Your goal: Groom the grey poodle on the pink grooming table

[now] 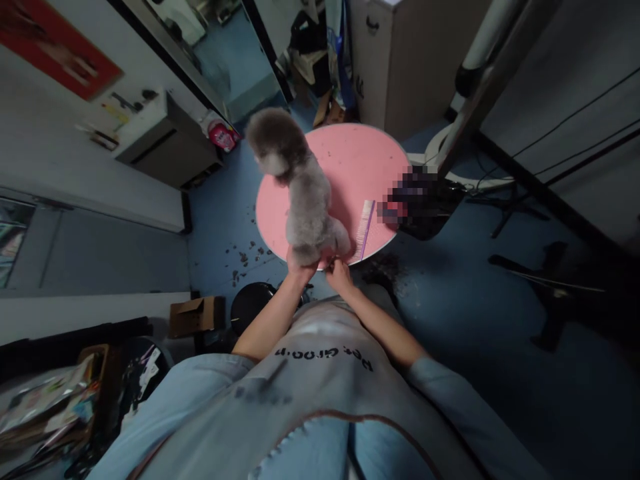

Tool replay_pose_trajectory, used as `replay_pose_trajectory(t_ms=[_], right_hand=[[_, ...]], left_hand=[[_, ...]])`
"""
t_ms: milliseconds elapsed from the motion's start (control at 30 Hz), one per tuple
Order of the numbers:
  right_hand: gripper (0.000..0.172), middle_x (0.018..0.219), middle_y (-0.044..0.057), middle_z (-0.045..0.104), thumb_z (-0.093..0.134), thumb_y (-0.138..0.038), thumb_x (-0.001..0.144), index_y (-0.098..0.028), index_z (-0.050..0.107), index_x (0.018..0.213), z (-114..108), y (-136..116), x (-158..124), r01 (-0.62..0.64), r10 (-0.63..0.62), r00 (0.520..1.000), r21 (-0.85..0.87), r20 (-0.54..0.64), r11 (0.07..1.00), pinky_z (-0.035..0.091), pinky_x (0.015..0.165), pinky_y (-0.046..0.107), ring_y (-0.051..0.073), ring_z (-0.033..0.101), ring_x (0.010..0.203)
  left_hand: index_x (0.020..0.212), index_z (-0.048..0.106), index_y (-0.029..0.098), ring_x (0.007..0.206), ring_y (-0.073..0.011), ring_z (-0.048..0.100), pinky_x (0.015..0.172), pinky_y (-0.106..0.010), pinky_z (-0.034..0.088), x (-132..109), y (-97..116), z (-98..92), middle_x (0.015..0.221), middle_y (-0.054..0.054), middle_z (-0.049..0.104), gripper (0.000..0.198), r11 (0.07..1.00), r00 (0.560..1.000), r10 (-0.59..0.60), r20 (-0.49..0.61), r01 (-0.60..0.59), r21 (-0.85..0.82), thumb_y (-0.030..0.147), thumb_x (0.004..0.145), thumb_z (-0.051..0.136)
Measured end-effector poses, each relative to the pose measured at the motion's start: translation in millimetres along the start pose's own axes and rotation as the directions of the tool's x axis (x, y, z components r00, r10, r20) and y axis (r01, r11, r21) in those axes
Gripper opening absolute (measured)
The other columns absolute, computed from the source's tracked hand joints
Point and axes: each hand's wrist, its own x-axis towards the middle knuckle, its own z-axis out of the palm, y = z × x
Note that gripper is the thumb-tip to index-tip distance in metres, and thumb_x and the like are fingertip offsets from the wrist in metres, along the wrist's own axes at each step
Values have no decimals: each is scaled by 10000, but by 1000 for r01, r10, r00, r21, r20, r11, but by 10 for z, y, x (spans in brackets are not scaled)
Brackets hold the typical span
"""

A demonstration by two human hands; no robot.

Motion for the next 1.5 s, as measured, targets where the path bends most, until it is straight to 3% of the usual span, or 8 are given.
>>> replay_pose_trajectory(t_ms=[133, 300, 433, 633, 800, 1000, 1300, 1500], right_hand=[[254, 1027, 141, 722, 538, -160, 814, -163, 573, 1066, -45, 223, -142, -46, 55, 997, 166, -51, 985, 516, 879, 349, 242, 688, 978], [180, 941, 103, 721, 507, -176, 784, -189, 556, 957, -261, 371, -285, -52, 66, 996, 214, -57, 975, 537, 843, 362, 226, 699, 886], [172, 899, 80, 712, 529, -176, 721, -212, 530, 889, -381, 342, -313, -94, 121, 991, 329, -64, 940, 545, 849, 398, 228, 699, 848], [178, 834, 49, 684, 523, -172, 708, -235, 441, 853, -358, 250, -219, -121, 161, 985, 423, -59, 898, 578, 787, 352, 197, 713, 824], [218, 852, 51, 680, 531, -159, 702, -226, 430, 884, -285, 207, -176, -125, 171, 983, 465, -60, 877, 573, 742, 313, 177, 714, 785], [179, 831, 44, 688, 555, -161, 718, -204, 500, 883, -93, 114, -125, -81, 137, 986, 458, -91, 886, 552, 749, 338, 185, 688, 744], [236, 997, 90, 669, 584, -133, 725, -199, 518, 942, 50, -134, 218, 26, 104, 975, 565, -197, 825, 513, 901, 365, 206, 651, 979], [251, 867, -2, 665, 593, -153, 718, -231, 452, 911, 151, -481, 272, 50, 91, 984, 733, -152, 679, 560, 780, 330, 158, 663, 811]], left_hand=[[805, 651, 177, 764, -176, 641, 736, -306, 508, -19, -9, -85, 804, -56, 690, 380, 994, 994, -107, -1, 107, -5, 333, 1006, 368], [989, 673, 122, 769, -228, 686, 701, -355, 535, -85, -18, -188, 898, -121, 720, 503, 953, 955, -287, 72, 278, 119, 520, 999, 366], [822, 662, 92, 628, -176, 665, 664, -305, 541, -101, -21, -199, 717, -103, 681, 307, 899, 927, -368, 76, 333, 285, 364, 940, 580], [606, 567, 117, 431, -79, 471, 480, -200, 387, -31, 34, -181, 501, 8, 529, 337, 929, 953, -166, 252, 66, 365, 301, 686, 838], [563, 577, 114, 443, -75, 438, 525, -209, 361, 21, 243, 20, 434, 8, 475, 361, 848, 933, 7, 360, -196, 493, 342, 738, 795], [542, 596, 112, 417, -63, 390, 477, -202, 264, 27, 531, 308, 421, -3, 469, 374, 721, 864, -3, 504, -347, 600, 365, 753, 774], [609, 621, 107, 385, -36, 341, 405, -154, 239, -140, 553, 670, 422, 42, 373, 285, 707, 887, -25, 462, -311, 635, 286, 796, 740], [626, 618, 117, 382, -30, 334, 390, -136, 248, -154, 565, 713, 434, 45, 348, 279, 682, 893, 8, 449, -334, 651, 257, 861, 678]])
